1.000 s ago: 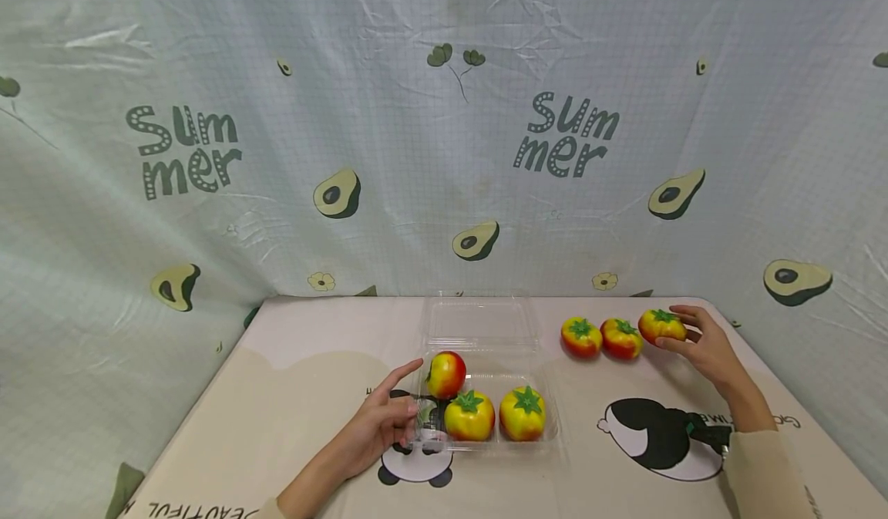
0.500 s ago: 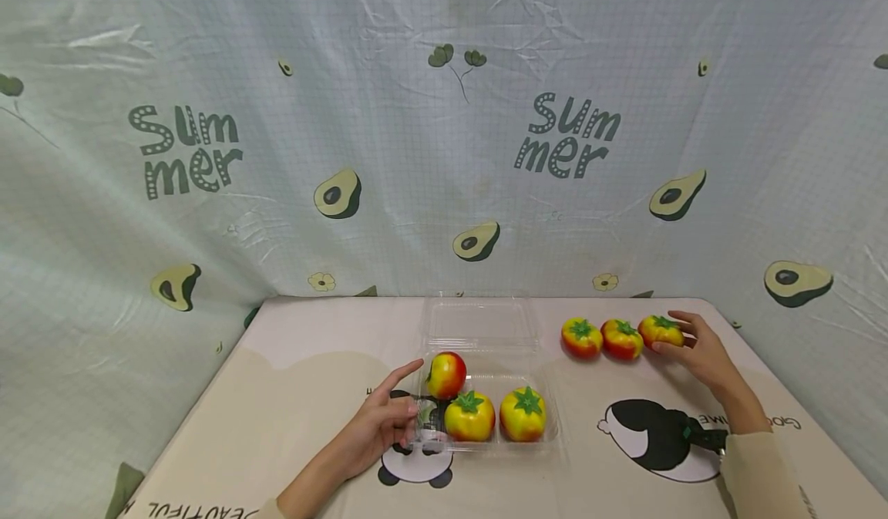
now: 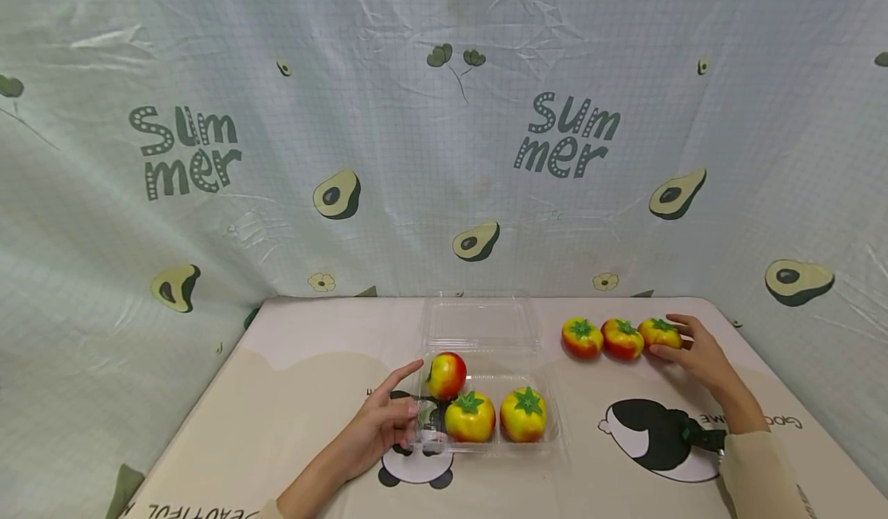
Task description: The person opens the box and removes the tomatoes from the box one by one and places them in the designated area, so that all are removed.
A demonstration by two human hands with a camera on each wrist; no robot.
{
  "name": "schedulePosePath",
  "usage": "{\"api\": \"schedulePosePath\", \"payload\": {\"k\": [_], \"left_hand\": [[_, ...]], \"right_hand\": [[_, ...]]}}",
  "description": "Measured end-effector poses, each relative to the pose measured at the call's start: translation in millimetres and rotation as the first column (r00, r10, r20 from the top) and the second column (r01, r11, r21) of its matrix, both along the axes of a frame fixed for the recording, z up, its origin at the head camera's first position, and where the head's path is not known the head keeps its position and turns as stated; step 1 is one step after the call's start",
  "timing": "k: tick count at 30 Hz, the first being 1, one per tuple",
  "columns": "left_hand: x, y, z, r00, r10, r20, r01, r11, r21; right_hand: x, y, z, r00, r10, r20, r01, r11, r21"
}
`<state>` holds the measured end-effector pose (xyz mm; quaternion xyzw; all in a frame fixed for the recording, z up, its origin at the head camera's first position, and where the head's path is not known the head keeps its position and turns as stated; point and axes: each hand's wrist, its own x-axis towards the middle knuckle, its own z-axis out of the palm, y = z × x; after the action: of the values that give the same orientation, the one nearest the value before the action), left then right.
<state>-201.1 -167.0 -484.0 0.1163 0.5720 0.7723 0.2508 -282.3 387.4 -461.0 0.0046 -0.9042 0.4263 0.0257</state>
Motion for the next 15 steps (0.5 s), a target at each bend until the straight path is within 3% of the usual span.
{"api": "schedulePosePath", "payload": {"k": [15], "left_hand": [[-0.3, 0.4, 0.3, 1.000, -0.001, 0.003, 0.001, 1.000, 0.007]], "right_hand": [[-0.7, 3.3, 3.6, 0.999, 0.029, 0.036, -0.030, 0.999, 0.021]]}}
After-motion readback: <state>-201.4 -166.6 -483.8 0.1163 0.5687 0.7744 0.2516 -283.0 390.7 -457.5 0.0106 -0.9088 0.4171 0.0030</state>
